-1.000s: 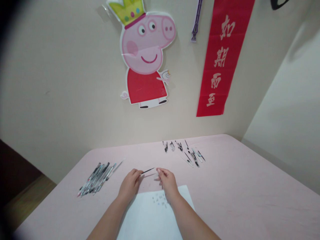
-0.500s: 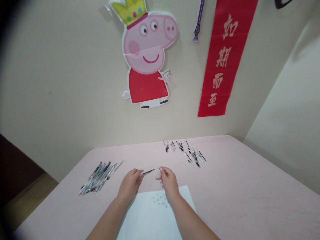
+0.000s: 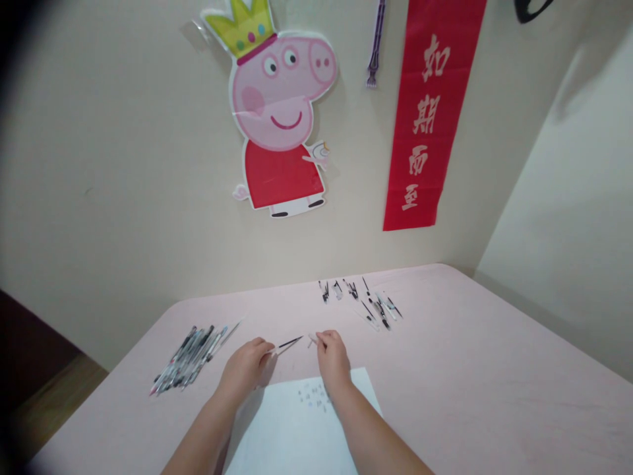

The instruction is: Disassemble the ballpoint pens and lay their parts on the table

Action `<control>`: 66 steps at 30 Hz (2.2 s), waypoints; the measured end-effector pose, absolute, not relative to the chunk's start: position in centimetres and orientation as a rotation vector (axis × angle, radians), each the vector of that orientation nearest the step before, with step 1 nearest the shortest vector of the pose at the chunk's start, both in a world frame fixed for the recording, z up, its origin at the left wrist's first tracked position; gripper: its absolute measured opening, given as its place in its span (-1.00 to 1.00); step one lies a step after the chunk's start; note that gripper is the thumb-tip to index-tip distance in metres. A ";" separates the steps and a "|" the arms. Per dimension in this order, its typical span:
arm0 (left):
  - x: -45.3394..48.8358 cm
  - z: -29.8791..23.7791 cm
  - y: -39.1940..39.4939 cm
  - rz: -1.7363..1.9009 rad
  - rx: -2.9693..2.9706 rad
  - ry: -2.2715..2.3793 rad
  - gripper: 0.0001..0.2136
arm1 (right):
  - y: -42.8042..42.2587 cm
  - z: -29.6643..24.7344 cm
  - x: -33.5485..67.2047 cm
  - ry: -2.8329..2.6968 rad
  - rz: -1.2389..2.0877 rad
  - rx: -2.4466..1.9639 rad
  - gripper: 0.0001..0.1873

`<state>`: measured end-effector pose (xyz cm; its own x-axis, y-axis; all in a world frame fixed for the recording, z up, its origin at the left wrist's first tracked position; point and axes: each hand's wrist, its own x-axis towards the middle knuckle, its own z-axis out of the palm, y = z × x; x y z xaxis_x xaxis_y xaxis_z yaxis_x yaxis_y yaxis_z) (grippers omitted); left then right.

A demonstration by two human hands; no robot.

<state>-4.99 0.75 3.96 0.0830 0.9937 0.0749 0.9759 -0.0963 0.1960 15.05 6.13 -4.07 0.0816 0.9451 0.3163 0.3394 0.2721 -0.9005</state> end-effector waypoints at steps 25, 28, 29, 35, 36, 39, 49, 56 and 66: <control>-6.5 3.6 1.3 0.435 2.105 1.855 -0.72 | 5.3 -2.8 15.1 -1.816 0.535 -1.378 -0.61; -6.4 3.6 1.2 0.520 2.099 1.771 -0.72 | 5.2 -2.7 15.1 -1.814 0.528 -1.367 -0.60; -6.3 3.6 1.1 0.553 2.099 1.744 -0.72 | 5.2 -2.6 15.1 -1.810 0.524 -1.363 -0.60; -5.4 1.6 1.4 0.784 2.035 1.644 -0.67 | 4.0 -0.9 14.4 -1.948 0.512 -1.122 -0.69; -5.3 1.3 1.4 0.790 2.034 1.631 -0.67 | 3.8 -0.7 14.2 -2.012 0.521 -1.045 -0.71; -5.0 0.8 1.3 0.743 2.035 1.617 -0.69 | 3.4 -0.4 13.8 -2.193 0.529 -0.856 -0.70; -3.6 1.5 0.7 0.662 2.113 1.750 -0.88 | 3.7 -1.3 13.7 -2.202 0.539 -0.909 -0.71; -3.8 0.6 1.2 0.761 2.072 1.819 -0.84 | 3.6 -1.0 13.8 -2.093 0.473 -1.007 -0.72; -4.9 -1.3 1.8 0.830 2.110 1.857 -0.63 | 4.4 -1.5 14.6 -1.905 0.380 -1.381 -0.54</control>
